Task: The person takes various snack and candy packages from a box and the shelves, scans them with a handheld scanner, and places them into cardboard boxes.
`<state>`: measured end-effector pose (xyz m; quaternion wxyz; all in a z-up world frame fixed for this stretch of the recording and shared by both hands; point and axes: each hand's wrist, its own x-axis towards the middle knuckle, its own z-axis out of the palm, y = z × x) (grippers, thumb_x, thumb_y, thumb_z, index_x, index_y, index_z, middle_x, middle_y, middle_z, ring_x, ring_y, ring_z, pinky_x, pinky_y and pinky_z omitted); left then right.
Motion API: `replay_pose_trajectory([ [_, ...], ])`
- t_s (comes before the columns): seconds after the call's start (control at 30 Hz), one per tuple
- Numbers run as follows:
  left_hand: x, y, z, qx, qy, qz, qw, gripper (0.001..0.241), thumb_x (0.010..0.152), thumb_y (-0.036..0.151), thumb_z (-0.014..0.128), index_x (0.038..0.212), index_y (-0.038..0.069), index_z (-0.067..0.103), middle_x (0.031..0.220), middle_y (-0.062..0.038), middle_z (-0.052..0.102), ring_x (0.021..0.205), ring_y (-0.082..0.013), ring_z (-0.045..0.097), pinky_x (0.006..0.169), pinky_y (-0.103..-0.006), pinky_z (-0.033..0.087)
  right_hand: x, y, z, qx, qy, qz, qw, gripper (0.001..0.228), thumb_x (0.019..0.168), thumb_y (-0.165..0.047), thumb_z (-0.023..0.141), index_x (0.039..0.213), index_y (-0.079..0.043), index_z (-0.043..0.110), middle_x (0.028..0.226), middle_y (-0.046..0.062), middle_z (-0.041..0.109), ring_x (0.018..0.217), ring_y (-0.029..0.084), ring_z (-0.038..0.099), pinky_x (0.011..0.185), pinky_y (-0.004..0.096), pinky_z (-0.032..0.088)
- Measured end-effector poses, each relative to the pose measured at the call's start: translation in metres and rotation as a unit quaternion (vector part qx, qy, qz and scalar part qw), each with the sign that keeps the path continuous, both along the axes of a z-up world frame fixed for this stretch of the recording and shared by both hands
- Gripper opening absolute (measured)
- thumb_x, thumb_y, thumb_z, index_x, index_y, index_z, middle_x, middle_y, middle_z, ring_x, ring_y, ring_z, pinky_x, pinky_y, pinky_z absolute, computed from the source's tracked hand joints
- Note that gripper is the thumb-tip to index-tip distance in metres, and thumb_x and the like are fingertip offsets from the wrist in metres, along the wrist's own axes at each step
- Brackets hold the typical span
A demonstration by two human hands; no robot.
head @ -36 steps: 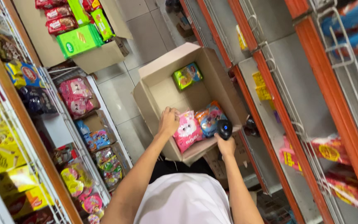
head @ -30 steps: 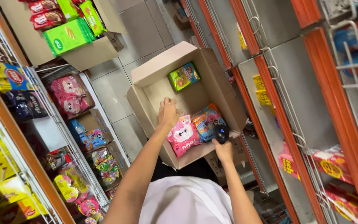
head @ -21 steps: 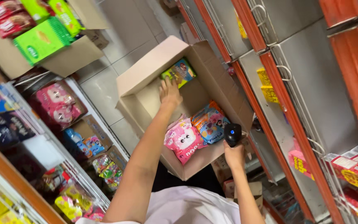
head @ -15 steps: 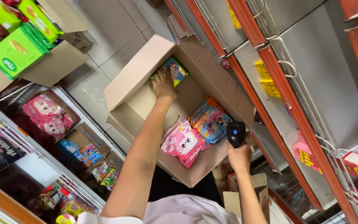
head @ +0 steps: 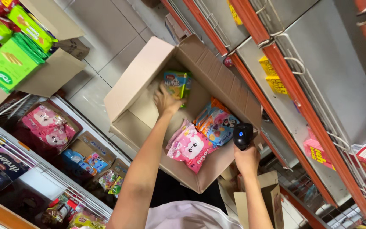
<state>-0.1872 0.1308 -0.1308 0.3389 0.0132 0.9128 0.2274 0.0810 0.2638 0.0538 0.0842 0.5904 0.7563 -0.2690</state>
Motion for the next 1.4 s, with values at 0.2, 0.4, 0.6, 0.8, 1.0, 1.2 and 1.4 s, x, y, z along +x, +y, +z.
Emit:
replay_pose_trajectory([
  [0.2, 0.045, -0.048, -0.012, 0.438, -0.468, 0.378, 0.668, 0.098, 0.073, 0.062, 0.073, 0.152, 0.012, 0.043, 0.14, -0.019, 0.054, 0.117, -0.0319, 0.048, 0.095, -0.0414, 0.033, 0.005, -0.002, 0.006, -0.024, 0.021, 0.016, 0.999, 0.038, 0.08, -0.031, 0.075, 0.108, -0.005, 0.073, 0.103, 0.024, 0.073, 0.103, 0.044, 0.068, 0.088, 0.05, 0.052],
  [0.4, 0.062, -0.062, 0.0, 0.467, -0.499, 0.499, 0.533, 0.088, 0.068, 0.064, 0.061, 0.14, 0.016, 0.052, 0.144, -0.016, 0.05, 0.129, -0.0344, 0.049, 0.108, -0.0492, 0.037, 0.013, -0.003, 0.009, -0.092, -0.027, -0.005, 0.995, 0.038, 0.085, -0.034, 0.075, 0.109, -0.005, 0.075, 0.108, 0.024, 0.076, 0.109, 0.039, 0.071, 0.095, 0.048, 0.054],
  [0.6, 0.069, -0.072, 0.043, 0.55, -0.516, 0.482, 0.447, 0.087, 0.08, 0.059, 0.064, 0.148, 0.008, 0.049, 0.145, -0.018, 0.049, 0.134, -0.0372, 0.045, 0.124, -0.0542, 0.029, 0.0, -0.029, 0.051, 0.212, 0.136, 0.252, 0.935, 0.034, 0.078, -0.019, 0.078, 0.104, 0.001, 0.069, 0.132, 0.043, 0.06, 0.11, 0.053, 0.064, 0.093, 0.048, 0.051],
  [0.8, 0.1, -0.079, 0.128, 0.604, -0.574, 0.383, 0.399, 0.088, 0.074, 0.047, 0.06, 0.152, 0.008, 0.046, 0.158, -0.018, 0.045, 0.145, -0.0369, 0.042, 0.126, -0.0537, 0.024, -0.032, -0.06, 0.073, -0.279, 0.323, -0.063, 0.902, 0.021, 0.088, -0.018, 0.077, 0.101, -0.002, 0.073, 0.086, 0.009, 0.073, 0.068, 0.018, 0.065, 0.062, 0.031, 0.052],
  [1.0, 0.116, -0.08, 0.165, 0.612, -0.515, 0.392, 0.454, 0.088, 0.073, 0.044, 0.059, 0.152, 0.007, 0.043, 0.153, -0.018, 0.048, 0.14, -0.0386, 0.045, 0.124, -0.0574, 0.025, -0.015, -0.113, 0.126, -0.481, 0.263, -0.147, 0.823, 0.015, 0.088, -0.014, 0.075, 0.087, -0.001, 0.067, 0.062, 0.007, 0.061, 0.05, 0.015, 0.059, 0.048, 0.03, 0.046],
  [1.2, 0.114, -0.076, 0.184, 0.648, -0.542, 0.362, 0.395, 0.088, 0.073, 0.044, 0.06, 0.148, 0.0, 0.046, 0.149, -0.023, 0.051, 0.136, -0.0414, 0.049, 0.12, -0.0571, 0.031, -0.002, -0.131, 0.148, -0.461, 0.31, -0.155, 0.817, 0.016, 0.088, -0.013, 0.075, 0.091, 0.0, 0.067, 0.065, 0.004, 0.062, 0.051, 0.014, 0.059, 0.048, 0.03, 0.045],
  [1.4, 0.114, -0.087, 0.182, 0.613, -0.45, 0.329, 0.56, 0.071, 0.081, 0.026, 0.069, 0.144, 0.003, 0.047, 0.143, -0.018, 0.055, 0.132, -0.0344, 0.054, 0.121, -0.053, 0.036, 0.017, -0.097, 0.087, -0.33, 0.322, -0.143, 0.876, 0.017, 0.087, -0.013, 0.072, 0.098, -0.001, 0.068, 0.076, 0.003, 0.067, 0.065, 0.015, 0.063, 0.06, 0.032, 0.051],
])
